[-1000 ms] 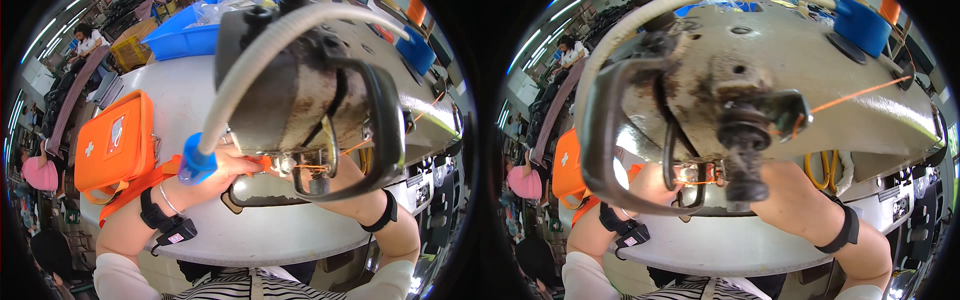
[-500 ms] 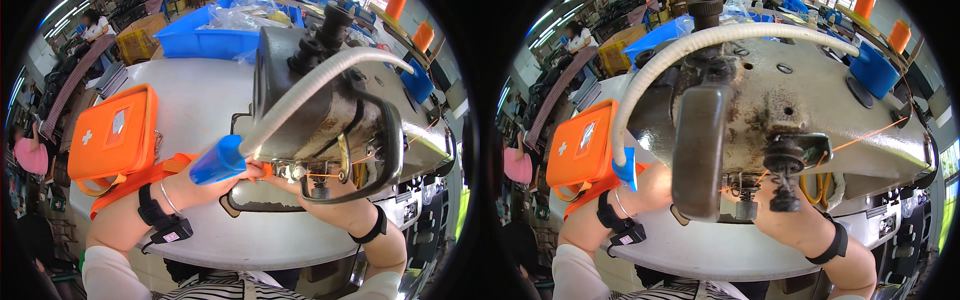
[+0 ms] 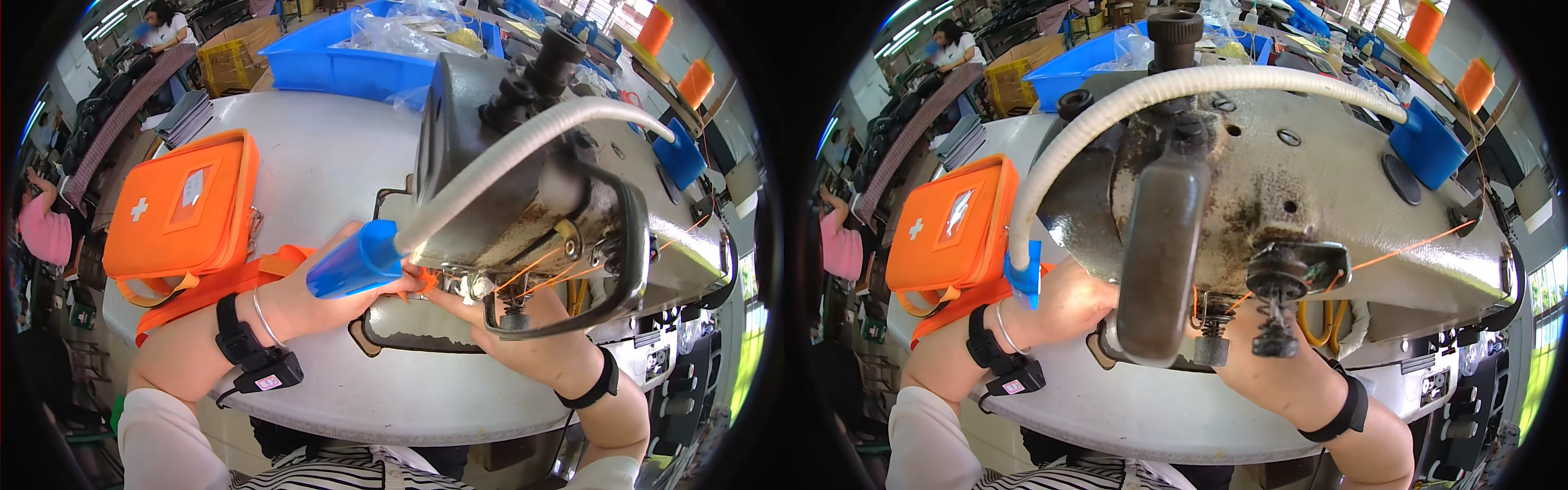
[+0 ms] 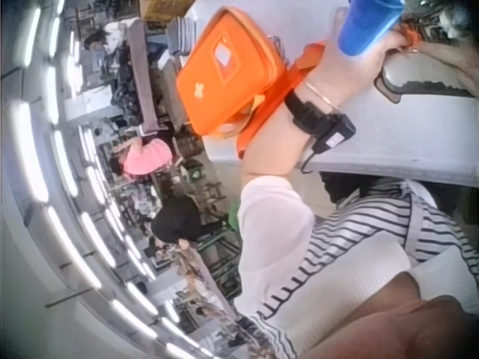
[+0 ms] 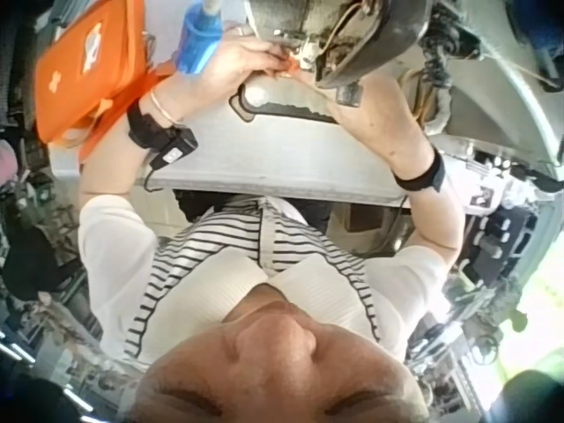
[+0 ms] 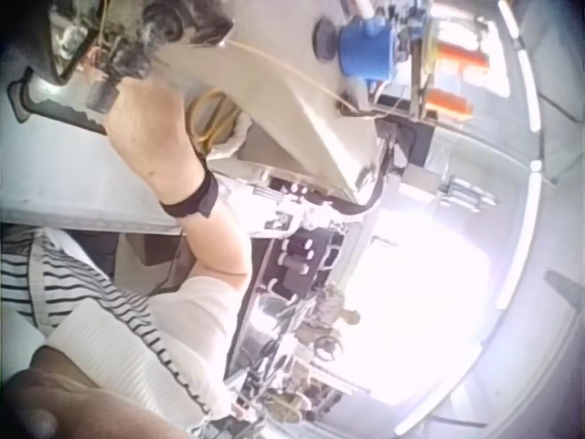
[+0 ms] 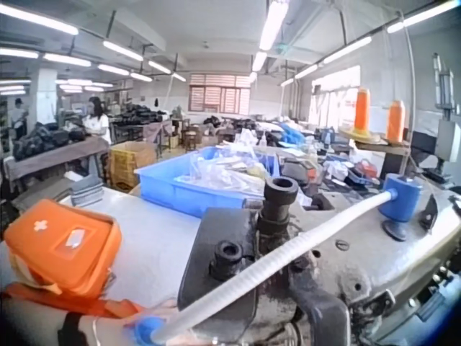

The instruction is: The person uses a sewing machine to stitch orange fabric straps. They repeatedly fold the strap ends, position them under the machine's presser foot, sew short seams, and trim the excess thread with scissors. The process is repeated for multiple strap sections.

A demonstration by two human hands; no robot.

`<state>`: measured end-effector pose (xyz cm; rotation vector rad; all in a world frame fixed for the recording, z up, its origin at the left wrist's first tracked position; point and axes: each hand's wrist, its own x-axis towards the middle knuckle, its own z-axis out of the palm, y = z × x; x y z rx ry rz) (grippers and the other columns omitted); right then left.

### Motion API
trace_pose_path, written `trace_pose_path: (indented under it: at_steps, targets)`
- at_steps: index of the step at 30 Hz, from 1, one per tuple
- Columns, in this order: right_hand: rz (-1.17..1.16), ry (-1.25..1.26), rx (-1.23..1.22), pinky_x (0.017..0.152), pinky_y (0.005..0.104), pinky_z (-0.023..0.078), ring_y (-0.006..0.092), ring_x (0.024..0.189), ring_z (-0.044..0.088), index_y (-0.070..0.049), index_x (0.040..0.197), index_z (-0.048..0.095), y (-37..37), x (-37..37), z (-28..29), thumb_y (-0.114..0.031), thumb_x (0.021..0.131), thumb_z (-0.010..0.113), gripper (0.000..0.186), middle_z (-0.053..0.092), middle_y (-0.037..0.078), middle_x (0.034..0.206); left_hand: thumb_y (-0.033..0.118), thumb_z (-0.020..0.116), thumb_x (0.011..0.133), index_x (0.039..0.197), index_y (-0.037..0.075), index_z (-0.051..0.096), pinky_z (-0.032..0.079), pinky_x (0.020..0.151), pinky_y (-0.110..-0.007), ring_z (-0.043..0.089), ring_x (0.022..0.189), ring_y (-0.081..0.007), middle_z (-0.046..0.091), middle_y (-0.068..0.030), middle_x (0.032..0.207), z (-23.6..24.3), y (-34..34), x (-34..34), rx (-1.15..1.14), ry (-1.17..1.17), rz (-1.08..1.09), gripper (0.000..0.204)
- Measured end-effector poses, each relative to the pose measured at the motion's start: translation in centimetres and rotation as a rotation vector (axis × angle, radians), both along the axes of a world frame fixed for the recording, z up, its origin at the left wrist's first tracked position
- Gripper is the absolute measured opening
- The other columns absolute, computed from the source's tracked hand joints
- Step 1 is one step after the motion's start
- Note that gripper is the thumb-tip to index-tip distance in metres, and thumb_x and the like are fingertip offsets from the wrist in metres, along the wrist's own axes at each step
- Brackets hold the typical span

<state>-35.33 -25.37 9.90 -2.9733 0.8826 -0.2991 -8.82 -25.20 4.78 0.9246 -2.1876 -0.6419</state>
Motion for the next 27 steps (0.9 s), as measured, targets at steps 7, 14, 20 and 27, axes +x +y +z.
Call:
trace_pose_path:
  at_steps: [7,14,20,27]
  targets:
    - [0.032,0.091,-0.033,0.063,0.0411,0.044,0.0292,0.063,0.057,-0.018,0.095,0.062,-0.1,0.1,0.0,-0.008,0.071,0.059,0.027,0.054,0.010,0.071,0.018,0.066,0.091,0.102,0.011,0.072,0.043,0.083,-0.031,0.062,0.091,-0.0186,0.070,-0.0029,0.099,0.3,-0.4,0.4,-0.172,-0.131,-0.003,0.014]
    - [0.044,0.106,-0.146,0.051,0.0398,0.039,0.0270,0.050,0.054,-0.013,0.068,0.060,0.4,0.1,0.0,-0.011,0.069,0.060,0.002,0.049,0.009,0.051,0.019,0.067,0.090,0.104,0.012,0.070,0.043,0.083,-0.032,0.061,0.087,-0.0195,0.070,-0.0025,0.098,-0.1,-0.3,0.4,-0.082,-0.087,0.002,0.016]
    - [-0.044,-0.044,-0.039,0.052,0.0370,0.040,0.0255,0.053,0.054,-0.014,0.074,0.058,1.1,0.5,0.6,-0.013,0.074,0.061,0.004,0.051,0.008,0.056,0.018,0.068,0.089,0.106,0.012,0.069,0.042,0.085,-0.033,0.057,0.094,-0.0235,0.068,-0.0027,0.102,0.3,-0.7,0.6,-0.210,-0.178,-0.038,0.018]
    - [-0.082,0.149,-0.214,0.065,0.0351,0.050,0.0210,0.071,0.062,-0.023,0.124,0.063,1.6,0.2,1.0,-0.007,0.074,0.064,0.052,0.062,0.003,0.078,0.018,0.069,0.088,0.106,0.010,0.068,0.043,0.086,-0.035,0.055,0.096,-0.0260,0.066,-0.0036,0.101,-0.3,-0.5,0.4,-0.125,-0.117,-0.021,0.020]
